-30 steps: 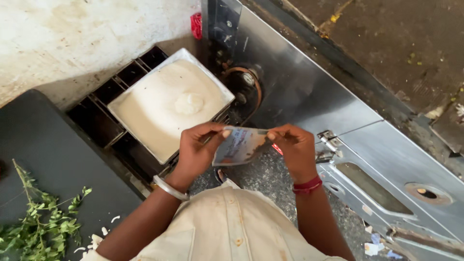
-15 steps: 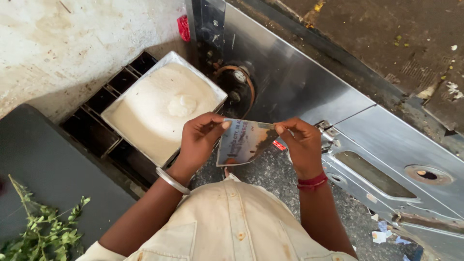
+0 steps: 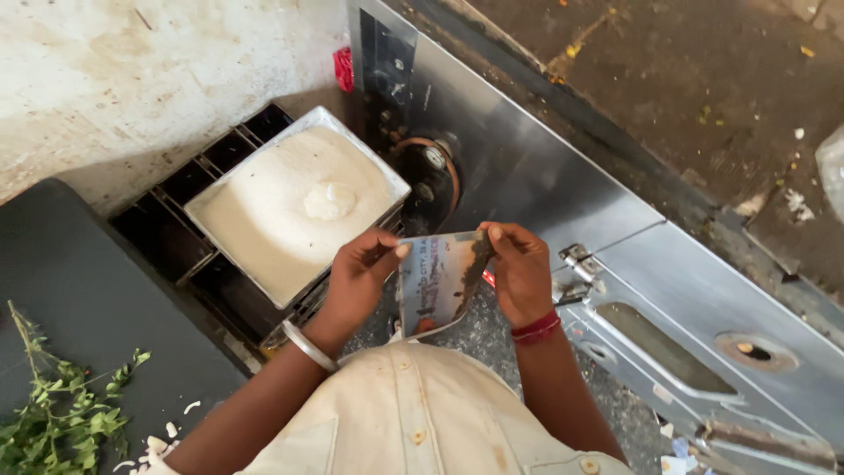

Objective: The person handles a newspaper flyer, picks up bread rolls and places them into a clear plastic bag, and then opens a large metal industrial oven door.

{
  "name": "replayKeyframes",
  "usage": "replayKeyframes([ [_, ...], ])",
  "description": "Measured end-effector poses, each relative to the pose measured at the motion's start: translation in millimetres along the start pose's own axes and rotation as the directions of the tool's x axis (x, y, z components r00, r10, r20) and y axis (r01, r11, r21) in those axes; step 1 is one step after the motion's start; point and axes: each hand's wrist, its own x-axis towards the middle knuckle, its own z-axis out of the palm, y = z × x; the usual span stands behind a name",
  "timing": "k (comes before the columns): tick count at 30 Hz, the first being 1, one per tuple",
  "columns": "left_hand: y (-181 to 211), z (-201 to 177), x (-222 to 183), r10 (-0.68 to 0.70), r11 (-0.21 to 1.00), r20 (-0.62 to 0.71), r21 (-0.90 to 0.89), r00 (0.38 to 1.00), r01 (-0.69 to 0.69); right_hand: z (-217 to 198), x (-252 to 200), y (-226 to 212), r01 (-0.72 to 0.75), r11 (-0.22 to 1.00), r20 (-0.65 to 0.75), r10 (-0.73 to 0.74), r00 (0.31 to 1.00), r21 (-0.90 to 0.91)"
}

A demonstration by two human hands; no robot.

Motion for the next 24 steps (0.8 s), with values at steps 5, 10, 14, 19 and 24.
replayKeyframes([
  [5,0,-8,-10,-0.058,0.976,-0.038,-0.213,0.998,0.048,10,14,6,-0.003,0.995,0.063,0.01,0.998,-0.102],
  [10,9,-17,-19,-0.13,0.979,-0.182,-0.18,0.975,0.097,38,24,14,-0.04,0.989,0.164,0.063,0.984,-0.141],
  [14,17,-22,-30,-0.046,0.996,-0.239,-0.079,0.97,0.027,52,19,15,0.011,0.953,0.22,0.059,0.974,-0.303],
  [19,19,-28,-32,-0.043,0.997,-0.247,0.054,0.968,0.058,53,14,21,-0.012,0.959,0.244,0.085,0.966,-0.283],
  [24,16,-29,-34,-0.01,0.997,-0.249,0.067,0.968,0.027,46,9,21,-0.025,0.953,0.26,0.107,0.96,-0.301],
])
